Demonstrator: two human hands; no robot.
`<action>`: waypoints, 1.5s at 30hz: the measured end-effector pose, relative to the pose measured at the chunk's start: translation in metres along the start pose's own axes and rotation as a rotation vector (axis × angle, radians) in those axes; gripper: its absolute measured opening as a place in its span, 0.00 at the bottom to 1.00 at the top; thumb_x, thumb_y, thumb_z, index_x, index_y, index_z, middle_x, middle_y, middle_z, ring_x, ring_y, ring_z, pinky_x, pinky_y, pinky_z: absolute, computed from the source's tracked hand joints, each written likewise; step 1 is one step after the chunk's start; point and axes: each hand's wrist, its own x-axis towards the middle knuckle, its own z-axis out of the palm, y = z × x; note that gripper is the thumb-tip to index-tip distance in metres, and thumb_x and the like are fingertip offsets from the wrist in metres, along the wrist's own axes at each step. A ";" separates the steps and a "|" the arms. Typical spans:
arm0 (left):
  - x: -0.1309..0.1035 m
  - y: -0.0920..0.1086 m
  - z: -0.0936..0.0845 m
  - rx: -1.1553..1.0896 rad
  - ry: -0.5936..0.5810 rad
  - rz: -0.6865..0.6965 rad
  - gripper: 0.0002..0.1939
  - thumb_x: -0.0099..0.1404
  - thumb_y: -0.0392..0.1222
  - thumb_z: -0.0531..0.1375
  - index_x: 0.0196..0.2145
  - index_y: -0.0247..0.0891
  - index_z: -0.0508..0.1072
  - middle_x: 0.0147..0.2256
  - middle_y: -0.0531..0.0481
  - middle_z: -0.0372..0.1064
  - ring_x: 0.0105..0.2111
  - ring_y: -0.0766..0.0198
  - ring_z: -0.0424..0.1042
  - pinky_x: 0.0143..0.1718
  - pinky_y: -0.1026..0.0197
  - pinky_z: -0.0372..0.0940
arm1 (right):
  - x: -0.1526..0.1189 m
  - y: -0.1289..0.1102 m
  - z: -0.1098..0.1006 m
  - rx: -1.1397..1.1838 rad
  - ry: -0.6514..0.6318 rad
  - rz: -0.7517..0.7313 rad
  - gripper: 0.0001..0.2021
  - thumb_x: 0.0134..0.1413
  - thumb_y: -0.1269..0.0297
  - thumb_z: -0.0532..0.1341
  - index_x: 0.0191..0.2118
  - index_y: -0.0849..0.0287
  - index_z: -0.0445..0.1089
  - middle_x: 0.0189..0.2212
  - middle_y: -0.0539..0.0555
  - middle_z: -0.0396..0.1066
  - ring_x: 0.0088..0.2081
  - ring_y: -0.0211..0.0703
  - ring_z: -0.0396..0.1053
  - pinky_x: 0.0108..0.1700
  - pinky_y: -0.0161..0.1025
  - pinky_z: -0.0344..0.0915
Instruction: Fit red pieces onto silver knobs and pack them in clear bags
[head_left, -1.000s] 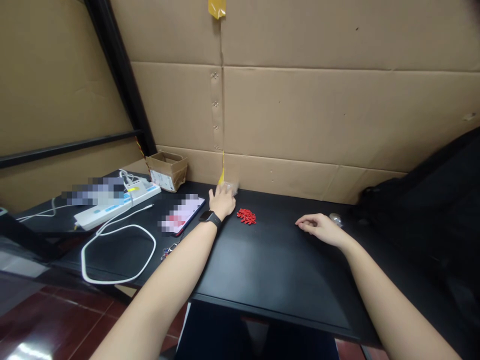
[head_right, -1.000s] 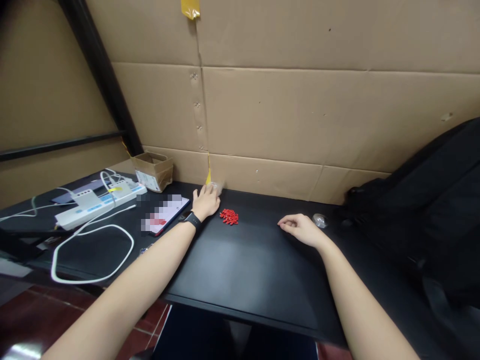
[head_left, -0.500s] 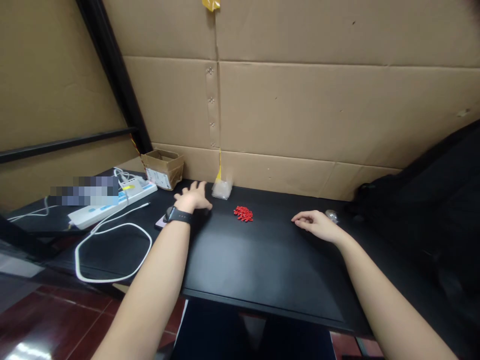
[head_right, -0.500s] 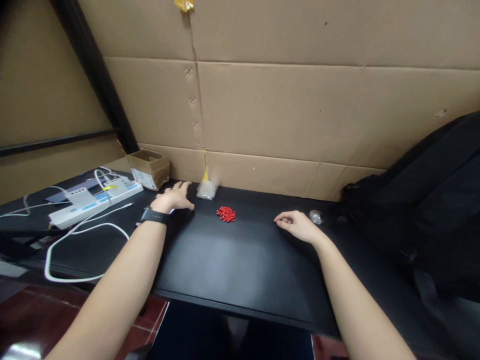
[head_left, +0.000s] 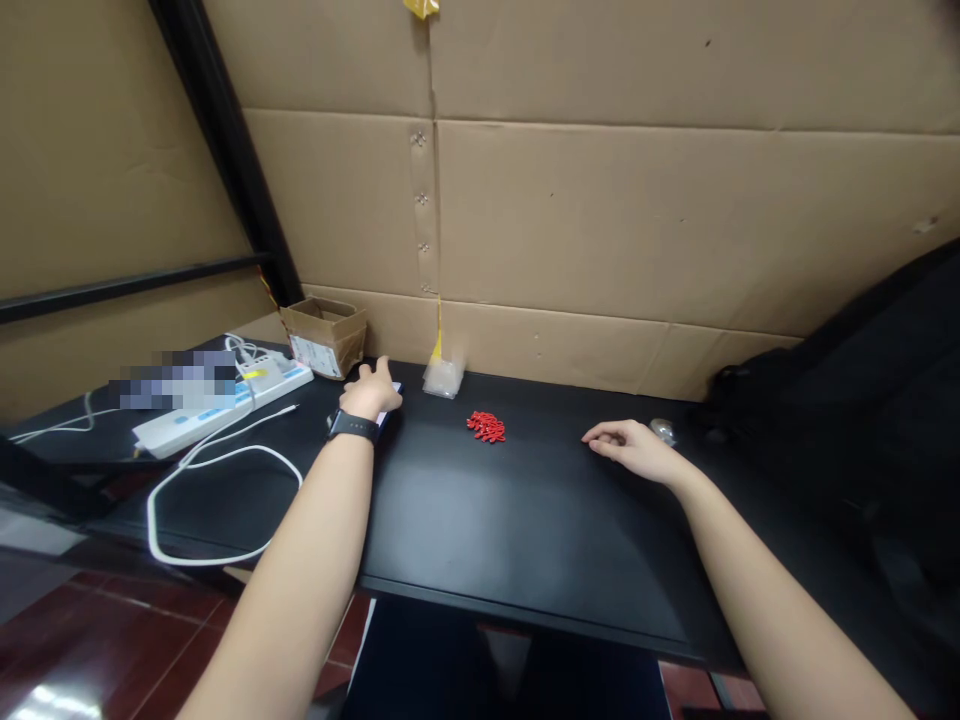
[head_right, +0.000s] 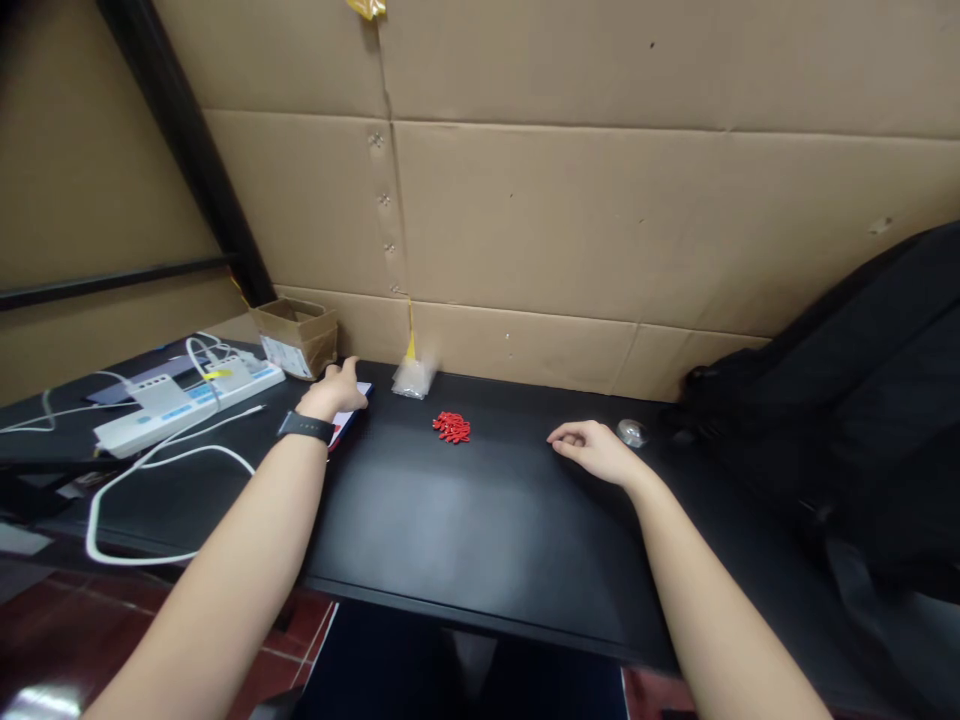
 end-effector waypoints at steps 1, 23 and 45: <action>-0.002 0.002 0.000 -0.013 0.019 -0.003 0.52 0.54 0.43 0.66 0.70 0.51 0.45 0.68 0.33 0.47 0.59 0.31 0.64 0.49 0.38 0.68 | 0.000 0.000 0.000 0.000 0.000 -0.002 0.18 0.56 0.50 0.62 0.42 0.58 0.78 0.25 0.50 0.70 0.28 0.40 0.65 0.33 0.38 0.61; -0.074 0.083 0.000 -0.365 0.198 1.009 0.16 0.67 0.38 0.50 0.47 0.42 0.74 0.48 0.47 0.73 0.49 0.58 0.72 0.55 0.56 0.66 | -0.023 0.007 -0.040 -0.249 0.514 -0.063 0.14 0.55 0.67 0.59 0.45 0.56 0.78 0.43 0.56 0.78 0.42 0.48 0.74 0.48 0.42 0.69; -0.048 0.078 0.036 -0.160 0.069 1.139 0.08 0.64 0.38 0.61 0.39 0.43 0.81 0.42 0.48 0.75 0.43 0.57 0.74 0.49 0.56 0.67 | -0.036 0.068 -0.060 -0.397 0.435 0.171 0.17 0.51 0.66 0.64 0.49 0.56 0.78 0.45 0.56 0.80 0.43 0.50 0.77 0.50 0.43 0.69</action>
